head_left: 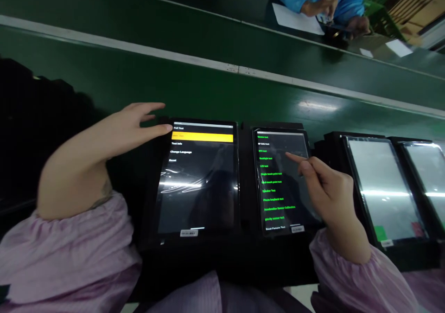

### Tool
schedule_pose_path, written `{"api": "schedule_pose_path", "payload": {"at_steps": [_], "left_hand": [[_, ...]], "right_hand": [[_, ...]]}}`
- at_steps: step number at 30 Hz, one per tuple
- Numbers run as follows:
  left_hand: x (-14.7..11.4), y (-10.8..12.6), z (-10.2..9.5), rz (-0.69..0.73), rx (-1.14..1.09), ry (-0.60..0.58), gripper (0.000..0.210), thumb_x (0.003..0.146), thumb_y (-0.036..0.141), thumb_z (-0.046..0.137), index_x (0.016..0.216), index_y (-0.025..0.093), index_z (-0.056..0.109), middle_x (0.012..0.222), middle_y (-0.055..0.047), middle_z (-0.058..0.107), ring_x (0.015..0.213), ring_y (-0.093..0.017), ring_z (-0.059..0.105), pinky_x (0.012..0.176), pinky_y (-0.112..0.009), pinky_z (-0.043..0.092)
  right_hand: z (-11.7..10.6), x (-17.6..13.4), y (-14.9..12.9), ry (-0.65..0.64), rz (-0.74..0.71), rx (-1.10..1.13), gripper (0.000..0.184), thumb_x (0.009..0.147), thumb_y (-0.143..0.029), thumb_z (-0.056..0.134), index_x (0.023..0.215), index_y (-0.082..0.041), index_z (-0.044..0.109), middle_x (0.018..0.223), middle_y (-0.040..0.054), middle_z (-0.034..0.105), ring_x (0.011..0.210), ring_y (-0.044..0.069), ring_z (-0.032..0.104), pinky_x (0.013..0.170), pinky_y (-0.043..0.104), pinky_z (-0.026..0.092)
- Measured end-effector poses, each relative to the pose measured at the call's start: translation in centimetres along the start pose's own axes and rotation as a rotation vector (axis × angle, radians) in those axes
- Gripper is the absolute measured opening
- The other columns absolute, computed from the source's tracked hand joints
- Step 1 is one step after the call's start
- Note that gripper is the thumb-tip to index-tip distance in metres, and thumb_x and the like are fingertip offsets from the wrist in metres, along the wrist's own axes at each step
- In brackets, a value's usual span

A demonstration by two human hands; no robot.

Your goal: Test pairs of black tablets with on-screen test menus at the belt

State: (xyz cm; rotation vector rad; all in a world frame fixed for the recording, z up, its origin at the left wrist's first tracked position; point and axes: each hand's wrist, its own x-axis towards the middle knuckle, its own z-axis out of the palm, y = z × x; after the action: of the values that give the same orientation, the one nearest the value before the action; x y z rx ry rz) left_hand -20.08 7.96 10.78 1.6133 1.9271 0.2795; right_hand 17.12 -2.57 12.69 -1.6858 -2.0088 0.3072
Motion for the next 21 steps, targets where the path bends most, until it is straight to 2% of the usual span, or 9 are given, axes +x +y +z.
{"api": "schedule_pose_path", "payload": {"at_steps": [3,7,9,12,14,17,21], "left_hand": [[0.0,-1.0,0.0,0.043,-0.004,0.01,0.082,0.077,0.055,0.065,0.152,0.023,0.056,0.16,-0.008,0.055,0.144,-0.033,0.055,0.127,-0.05,0.037],[0.0,-1.5,0.0,0.043,0.004,-0.035,0.087,0.071,0.06,0.065,0.149,0.023,0.059,0.156,-0.006,0.06,0.143,-0.034,0.056,0.124,-0.05,0.04],[-0.1,-1.4,-0.3,0.011,-0.005,-0.068,0.089,0.068,0.061,0.068,0.149,0.025,0.06,0.154,-0.005,0.062,0.142,-0.035,0.057,0.122,-0.048,0.044],[-0.3,-1.5,-1.0,-0.017,-0.028,-0.139,0.093,0.066,0.059,0.073,0.152,0.026,0.057,0.155,-0.004,0.061,0.143,-0.035,0.057,0.118,-0.045,0.048],[-0.4,-1.7,-1.3,-0.009,-0.036,-0.185,0.101,0.067,0.061,0.076,0.158,0.027,0.049,0.16,-0.006,0.056,0.143,-0.037,0.056,0.117,-0.046,0.049],[-0.3,-2.1,-1.1,0.012,-0.005,-0.216,0.116,0.067,0.067,0.078,0.166,0.027,0.032,0.17,-0.01,0.041,0.147,-0.041,0.052,0.119,-0.05,0.046],[0.1,-1.9,-0.3,0.028,0.062,-0.235,0.125,0.067,0.066,0.081,0.17,0.028,0.021,0.176,-0.01,0.026,0.156,-0.042,0.037,0.124,-0.052,0.04]], "right_hand": [[0.0,-0.3,0.0,-0.044,0.011,0.014,0.036,0.106,-0.033,0.047,0.089,-0.019,0.075,0.076,0.0024,0.077,0.043,0.009,0.049,0.044,0.023,0.037],[0.3,-0.3,0.1,-0.066,-0.007,0.017,0.038,0.107,-0.034,0.047,0.078,-0.02,0.068,0.093,0.0056,0.082,0.043,0.008,0.048,0.044,0.024,0.037],[0.4,-0.2,0.3,-0.083,-0.024,0.008,0.038,0.107,-0.035,0.047,0.082,-0.02,0.071,0.084,0.0041,0.08,0.041,0.008,0.045,0.042,0.025,0.035],[0.7,-0.3,0.5,-0.082,-0.052,-0.013,0.038,0.108,-0.036,0.048,0.093,-0.019,0.078,0.063,-0.001,0.069,0.036,0.009,0.039,0.04,0.025,0.031],[0.7,-0.4,0.6,-0.02,-0.06,-0.021,0.039,0.11,-0.038,0.048,0.102,-0.019,0.081,0.056,-0.0032,0.061,0.035,0.009,0.038,0.039,0.026,0.028],[0.5,-0.7,0.6,0.048,-0.032,-0.01,0.039,0.11,-0.041,0.049,0.101,-0.022,0.081,0.06,-0.0022,0.063,0.037,0.01,0.041,0.038,0.028,0.027],[0.0,-1.2,0.5,0.028,0.008,0.009,0.038,0.109,-0.042,0.049,0.097,-0.023,0.08,0.063,-0.0015,0.067,0.035,0.009,0.035,0.036,0.028,0.027]]}}
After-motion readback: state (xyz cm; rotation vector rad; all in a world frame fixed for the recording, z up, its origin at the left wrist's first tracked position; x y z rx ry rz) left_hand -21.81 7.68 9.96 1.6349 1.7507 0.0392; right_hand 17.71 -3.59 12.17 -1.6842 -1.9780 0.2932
